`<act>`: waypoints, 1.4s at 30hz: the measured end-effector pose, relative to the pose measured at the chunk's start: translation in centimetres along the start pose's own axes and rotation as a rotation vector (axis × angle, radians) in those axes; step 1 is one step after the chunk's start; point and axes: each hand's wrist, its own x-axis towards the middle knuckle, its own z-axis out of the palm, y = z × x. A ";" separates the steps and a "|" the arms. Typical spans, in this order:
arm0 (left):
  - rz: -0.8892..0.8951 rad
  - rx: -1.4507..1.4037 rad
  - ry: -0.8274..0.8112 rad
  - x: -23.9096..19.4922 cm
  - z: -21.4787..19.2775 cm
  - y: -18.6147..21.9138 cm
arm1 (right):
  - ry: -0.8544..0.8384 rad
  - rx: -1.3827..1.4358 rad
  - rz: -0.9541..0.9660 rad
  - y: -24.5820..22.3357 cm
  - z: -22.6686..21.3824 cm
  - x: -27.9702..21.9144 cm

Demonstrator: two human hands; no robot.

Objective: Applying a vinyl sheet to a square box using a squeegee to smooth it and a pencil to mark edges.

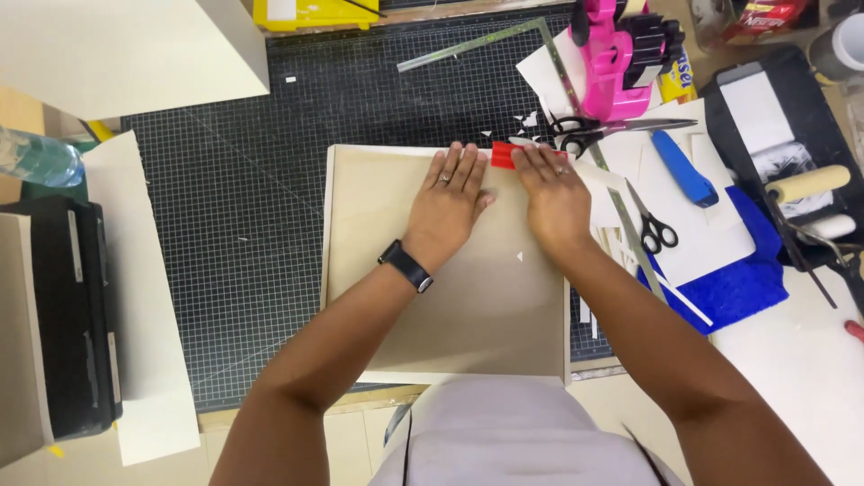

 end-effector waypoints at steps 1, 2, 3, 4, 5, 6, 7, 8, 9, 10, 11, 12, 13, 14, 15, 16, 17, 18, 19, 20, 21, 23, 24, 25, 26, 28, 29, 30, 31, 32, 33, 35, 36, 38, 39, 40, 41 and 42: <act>0.005 0.000 -0.002 0.5 0.4 -0.3 | 0.000 -0.002 0.005 0.3 0.1 0.2; 0.007 0.002 0.030 0.4 0.8 -0.4 | -0.002 0.016 0.002 0.3 0.0 -0.1; 0.008 0.003 0.062 0.3 1.2 -0.4 | -0.003 0.033 -0.001 0.3 -0.1 -0.3; 0.016 0.003 0.064 -0.1 1.2 -0.4 | -0.001 0.028 0.004 0.1 -0.4 -0.7; 0.030 -0.011 0.089 -0.4 1.2 -0.3 | -0.015 0.062 0.000 -0.2 -0.8 -1.0; 0.039 -0.016 0.127 -0.3 1.0 -0.6 | -0.017 0.096 -0.015 -0.1 -0.9 -0.6; 0.041 -0.009 0.142 0.7 0.9 -0.9 | -0.002 0.090 -0.021 0.9 -0.6 0.2; 0.040 -0.031 0.154 0.3 1.1 -0.7 | -0.025 0.122 -0.027 1.1 -0.7 -0.3; 0.038 -0.054 0.167 -0.2 1.3 -0.6 | -0.047 0.155 -0.033 1.3 -0.7 -0.8; 0.038 -0.057 0.165 -0.3 1.5 -0.6 | -0.051 0.154 -0.032 1.7 -1.0 -0.5; 0.035 -0.062 0.163 -0.5 1.7 -0.5 | -0.003 0.172 -0.012 2.1 -1.2 -0.1; 0.030 -0.061 0.172 -0.3 1.8 -0.7 | 0.055 0.189 0.001 2.6 -1.4 0.8; 0.028 -0.058 0.180 0.0 1.4 -0.8 | 0.061 0.188 -0.006 2.7 -1.0 1.2; 0.034 -0.057 0.185 -0.3 1.2 -0.7 | 0.058 0.140 -0.028 2.5 -0.7 0.9; 0.040 -0.057 0.190 -0.7 1.0 -0.6 | 0.055 0.093 -0.050 2.2 -0.4 0.6; 0.036 -0.056 0.192 -0.5 0.8 -0.8 | 0.055 0.094 -0.054 2.1 -0.3 0.2; 0.037 -0.075 0.169 -0.3 0.6 -0.9 | 0.046 0.078 -0.054 2.1 -0.2 -0.2; 0.037 -0.095 0.147 -0.3 0.4 -0.9 | 0.035 0.061 -0.054 2.0 -0.3 -0.8; 0.032 -0.096 0.150 0.0 -0.6 -1.2 | 0.034 0.062 -0.060 2.0 -0.5 -0.9; 0.030 -0.080 0.133 0.5 -1.7 -1.5 | 0.019 0.051 -0.064 2.2 -0.7 -0.8; 0.028 -0.063 0.117 1.0 -2.8 -1.8 | 0.003 0.040 -0.069 2.3 -0.9 -0.7; 0.015 0.083 0.023 1.8 -4.7 -3.1 | -0.109 0.134 -0.083 2.4 -3.5 0.6; 0.015 0.219 -0.084 2.1 -5.5 -3.6 | -0.232 0.222 -0.081 2.4 -4.8 1.0; 0.004 0.218 -0.083 1.8 -4.4 -3.7 | -0.234 0.226 -0.091 3.0 -4.5 1.5; -0.058 0.142 -0.177 1.6 -3.4 -3.9 | -0.175 0.201 -0.057 3.4 -4.1 2.0; -0.123 0.063 -0.270 0.7 -2.8 -3.4 | -0.116 0.180 -0.026 3.0 -3.1 3.1; -0.133 0.040 -0.271 0.0 -3.3 -2.9 | -0.049 0.196 -0.047 2.1 -2.6 3.6; -0.143 0.019 -0.268 -0.5 -3.8 -2.4 | 0.022 0.210 -0.070 1.4 -2.0 4.3; -0.146 0.021 -0.263 -0.5 -4.0 -2.6 | 0.026 0.211 -0.075 1.0 -1.4 3.6; -0.143 0.018 -0.255 -0.9 -4.0 -2.7 | 0.020 0.132 -0.093 0.4 -0.8 2.5; -0.140 0.015 -0.247 -1.2 -4.0 -2.7 | 0.014 0.053 -0.112 -0.2 -0.2 1.4; -0.156 0.014 -0.215 -1.0 -3.7 -2.6 | -0.025 0.026 -0.127 -0.4 -2.4 1.9; -0.154 0.008 -0.189 -1.0 -3.4 -2.3 | -0.070 -0.010 -0.128 -0.5 -3.8 1.8; -0.166 -0.001 -0.178 -1.1 -2.9 -2.2 | -0.104 0.070 -0.092 1.4 -2.5 2.6; -0.176 -0.006 -0.165 -0.9 -2.7 -2.2 | -0.133 0.150 -0.053 2.4 -1.9 3.2; -0.174 -0.008 -0.163 -1.0 -2.3 -2.2 | -0.133 0.147 -0.052 1.8 -1.4 3.5; -0.166 -0.015 -0.130 -1.2 -1.9 -2.2 | -0.067 0.160 -0.073 1.1 -0.8 3.8; -0.168 -0.019 -0.097 -1.6 -1.6 -2.4 | -0.001 0.182 -0.100 0.2 -0.1 4.2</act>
